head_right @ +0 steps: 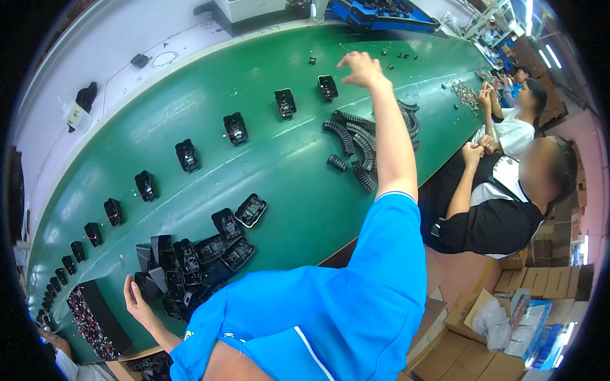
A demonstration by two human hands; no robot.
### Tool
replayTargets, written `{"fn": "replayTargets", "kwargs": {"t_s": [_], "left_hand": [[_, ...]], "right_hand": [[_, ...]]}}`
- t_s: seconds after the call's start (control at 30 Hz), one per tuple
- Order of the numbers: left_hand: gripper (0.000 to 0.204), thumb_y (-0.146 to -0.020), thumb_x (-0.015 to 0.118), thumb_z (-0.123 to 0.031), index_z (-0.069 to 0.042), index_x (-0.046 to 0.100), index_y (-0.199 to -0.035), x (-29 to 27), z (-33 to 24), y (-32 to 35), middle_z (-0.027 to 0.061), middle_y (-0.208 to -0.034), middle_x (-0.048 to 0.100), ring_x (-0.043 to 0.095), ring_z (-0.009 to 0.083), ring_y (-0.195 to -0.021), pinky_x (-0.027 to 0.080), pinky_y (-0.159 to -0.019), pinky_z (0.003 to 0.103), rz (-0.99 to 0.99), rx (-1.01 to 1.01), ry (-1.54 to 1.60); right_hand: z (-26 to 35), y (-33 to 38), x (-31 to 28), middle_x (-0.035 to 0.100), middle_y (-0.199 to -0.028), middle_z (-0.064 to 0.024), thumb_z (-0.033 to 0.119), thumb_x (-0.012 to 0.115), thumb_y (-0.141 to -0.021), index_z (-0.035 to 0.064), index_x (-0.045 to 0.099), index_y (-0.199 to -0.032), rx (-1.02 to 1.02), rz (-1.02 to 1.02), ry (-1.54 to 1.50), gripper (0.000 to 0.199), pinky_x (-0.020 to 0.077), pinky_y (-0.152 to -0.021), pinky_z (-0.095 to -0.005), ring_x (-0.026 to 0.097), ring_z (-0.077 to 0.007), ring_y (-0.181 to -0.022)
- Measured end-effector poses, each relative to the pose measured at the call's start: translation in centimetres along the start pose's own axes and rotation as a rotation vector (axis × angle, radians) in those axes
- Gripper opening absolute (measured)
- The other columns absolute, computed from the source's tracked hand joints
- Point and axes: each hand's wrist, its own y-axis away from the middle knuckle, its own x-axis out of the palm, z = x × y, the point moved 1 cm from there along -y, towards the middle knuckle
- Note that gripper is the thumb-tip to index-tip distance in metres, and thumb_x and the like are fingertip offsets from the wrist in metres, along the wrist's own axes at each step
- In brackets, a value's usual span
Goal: Assembling small electronic housing components on an assembly line.
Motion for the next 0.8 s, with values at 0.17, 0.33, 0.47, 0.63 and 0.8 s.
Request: {"fn": "replayTargets", "kwargs": {"t_s": [0.17, 0.33, 0.47, 0.63, 0.8], "left_hand": [[0.031, -0.098, 0.059, -0.017, -0.002, 0.064, -0.125, 0.0, 1.1, -0.8, 0.0107, -0.118, 0.067, 0.061, 0.021, -0.104, 0.047, -0.092, 0.031, 0.05, 0.044, -0.085], [0.024, -0.095, 0.062, -0.013, -0.002, 0.066, -0.116, -0.9, 2.6, -1.4, 0.0082, -0.102, 0.067, 0.059, 0.0171, -0.089, 0.048, -0.081, 0.028, 0.026, 0.038, -0.211], [0.013, -0.095, 0.061, -0.009, 0.001, 0.066, -0.099, -2.2, 3.6, -0.6, 0.0069, -0.093, 0.069, 0.06, 0.0144, -0.08, 0.048, -0.079, 0.026, -0.05, -0.031, -0.077], [0.048, -0.097, 0.044, -0.004, -0.005, 0.04, -0.145, -1.9, 0.4, -0.1, 0.0178, -0.115, 0.065, 0.063, 0.0165, -0.087, 0.049, -0.071, 0.023, -0.234, -0.153, 0.813], [0.057, -0.099, 0.052, -0.019, -0.001, 0.034, -0.149, 0.3, -7.2, -0.6, 0.0201, -0.119, 0.06, 0.061, 0.0177, -0.081, 0.051, -0.065, 0.025, 0.108, -0.042, 1.205]], "right_hand": [[-7.5, -4.3, 6.0, 0.052, -0.143, -0.0048, 0.028, 0.069, -0.082, 0.0208, 0.064, -0.128, 0.495, -0.097, -0.388, 0.047, 0.0487, -0.098, -0.0477, 0.056, -0.0349, -0.124], [-9.7, -6.7, 14.3, 0.053, -0.142, -0.0118, 0.039, 0.067, -0.086, 0.0205, 0.06, -0.135, 0.721, 0.033, -0.469, 0.053, 0.0472, -0.101, -0.051, 0.054, -0.0333, -0.127], [0.1, -8.4, 10.9, 0.061, -0.134, -0.0091, 0.042, 0.066, -0.088, 0.0172, 0.063, -0.131, 0.568, 0.041, -0.555, 0.05, 0.0492, -0.099, -0.0488, 0.057, -0.0325, -0.122], [4.8, -2.4, 4.0, 0.062, -0.128, -0.0108, 0.032, 0.069, -0.088, 0.011, 0.063, -0.125, -0.03, -0.068, -1.014, 0.043, 0.0521, -0.095, -0.0426, 0.06, -0.0285, -0.114], [3.6, 0.3, -1.1, 0.064, -0.122, -0.0125, 0.022, 0.072, -0.089, 0.0048, 0.064, -0.12, -0.292, -0.126, -1.481, 0.036, 0.055, -0.091, -0.0365, 0.063, -0.0246, -0.105]]}}
